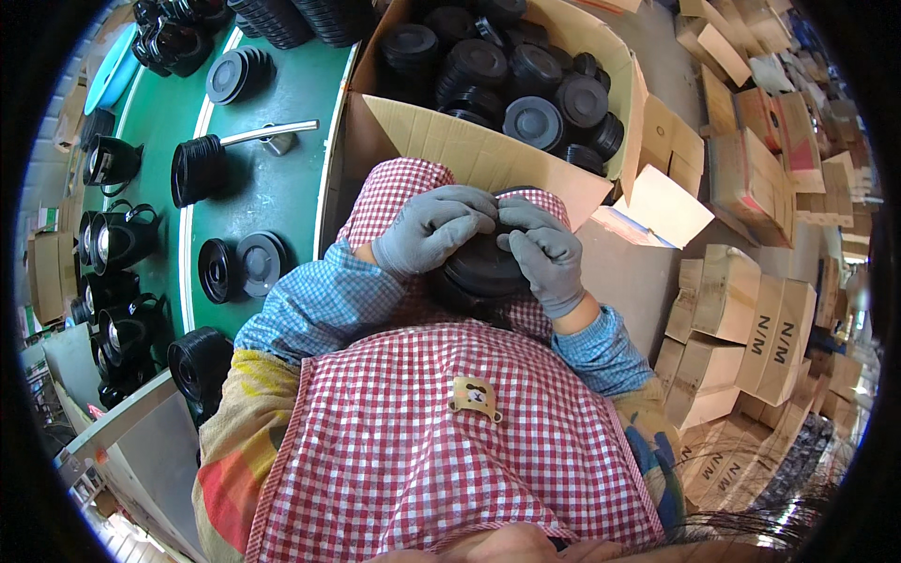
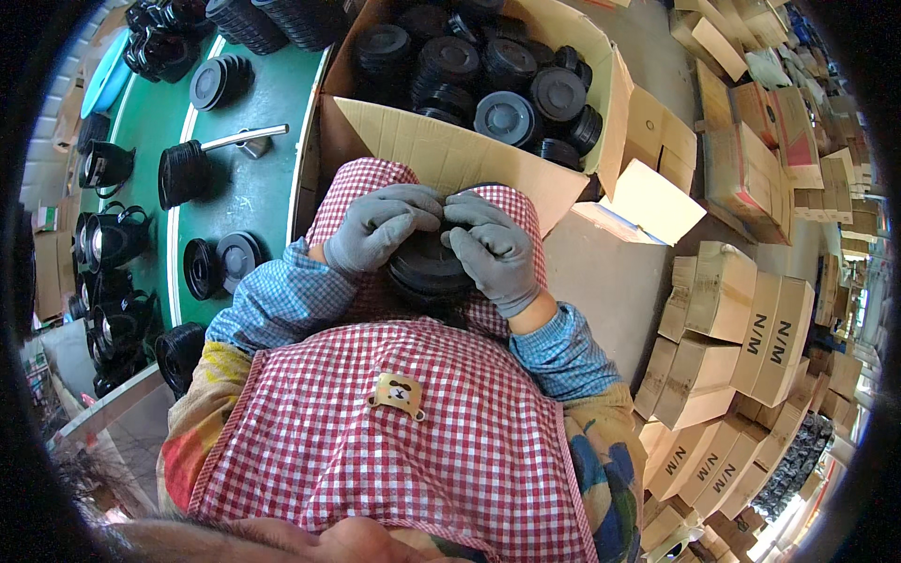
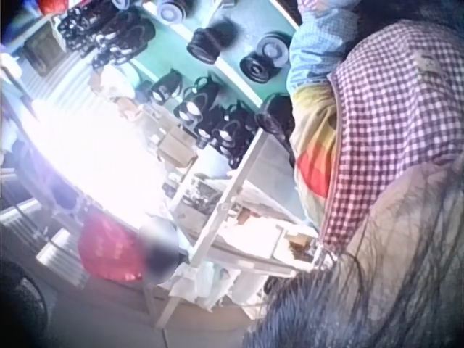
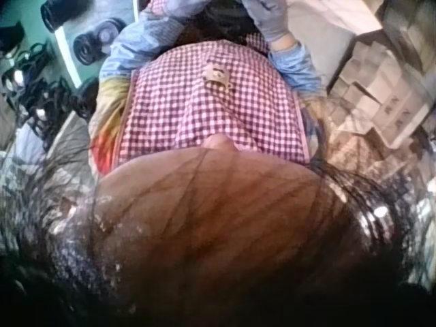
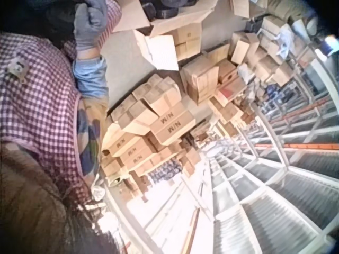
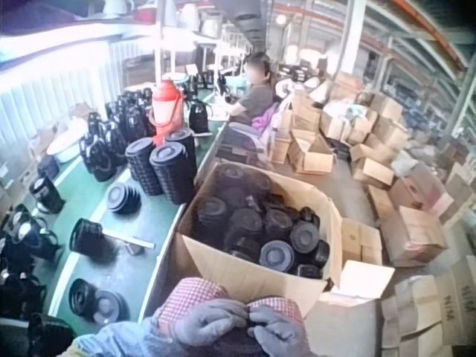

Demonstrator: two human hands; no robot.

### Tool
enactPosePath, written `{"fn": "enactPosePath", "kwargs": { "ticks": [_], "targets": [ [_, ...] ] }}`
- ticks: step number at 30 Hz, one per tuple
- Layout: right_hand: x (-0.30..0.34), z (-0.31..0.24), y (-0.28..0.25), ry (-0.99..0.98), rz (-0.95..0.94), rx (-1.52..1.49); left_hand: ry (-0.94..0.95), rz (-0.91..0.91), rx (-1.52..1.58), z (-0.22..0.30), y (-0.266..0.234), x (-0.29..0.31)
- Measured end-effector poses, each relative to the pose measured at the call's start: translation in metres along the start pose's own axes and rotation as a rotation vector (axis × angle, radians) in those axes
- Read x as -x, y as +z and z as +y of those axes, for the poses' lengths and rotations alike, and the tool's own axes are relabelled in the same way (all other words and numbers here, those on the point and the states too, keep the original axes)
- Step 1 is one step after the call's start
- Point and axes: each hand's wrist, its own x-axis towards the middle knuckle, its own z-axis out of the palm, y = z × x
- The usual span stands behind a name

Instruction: The person repeatedly picks up black kettles from a cardboard box, inserts a cylindrical metal tool into the spout, and places the finished kettles on a green table. The process is repeated for multiple units in a consistent sequence.

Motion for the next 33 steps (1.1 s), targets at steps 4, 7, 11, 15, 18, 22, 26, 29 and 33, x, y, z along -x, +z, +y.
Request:
{"fn": "enactPosePath", "kwargs": {
  "ticks": [4, 7, 11, 15, 18, 22, 26, 29, 33],
  "targets": [
    [-0.003, -0.004, -0.001, -0.208, -0.082, 0.133, 0.115, -0.027, -0.006, -0.002, -0.001, -0.003],
    [-0.007, -0.004, -0.002, -0.342, -0.119, 0.187, 0.178, -0.028, -0.036, -0.005, 0.000, -0.004],
    [-0.014, -0.011, -0.018, -0.445, -0.268, 0.381, 0.258, -0.032, -0.060, -0.007, 0.001, -0.006],
    [-0.004, -0.021, -0.027, -0.310, -0.326, 0.547, 0.237, -0.032, -0.064, -0.006, -0.002, -0.004],
    [0.016, -0.012, -0.021, -0.194, -0.256, 0.436, 0.211, -0.016, -0.067, -0.002, 0.003, -0.004],
    [0.015, -0.001, -0.023, -0.187, -0.262, 0.337, 0.194, -0.038, -0.128, 0.003, 0.006, 0.000],
    [0.008, 0.008, -0.022, -0.178, -0.238, 0.266, 0.056, -0.002, -0.149, 0.002, 0.009, 0.002],
    [-0.014, 0.025, -0.018, -0.040, -0.192, 0.218, -0.249, -0.012, -0.051, -0.023, -0.006, -0.010],
    [-0.030, 0.026, -0.020, -0.016, -0.213, 0.191, -0.465, -0.021, 0.037, -0.019, -0.013, -0.018]
  ]
}}
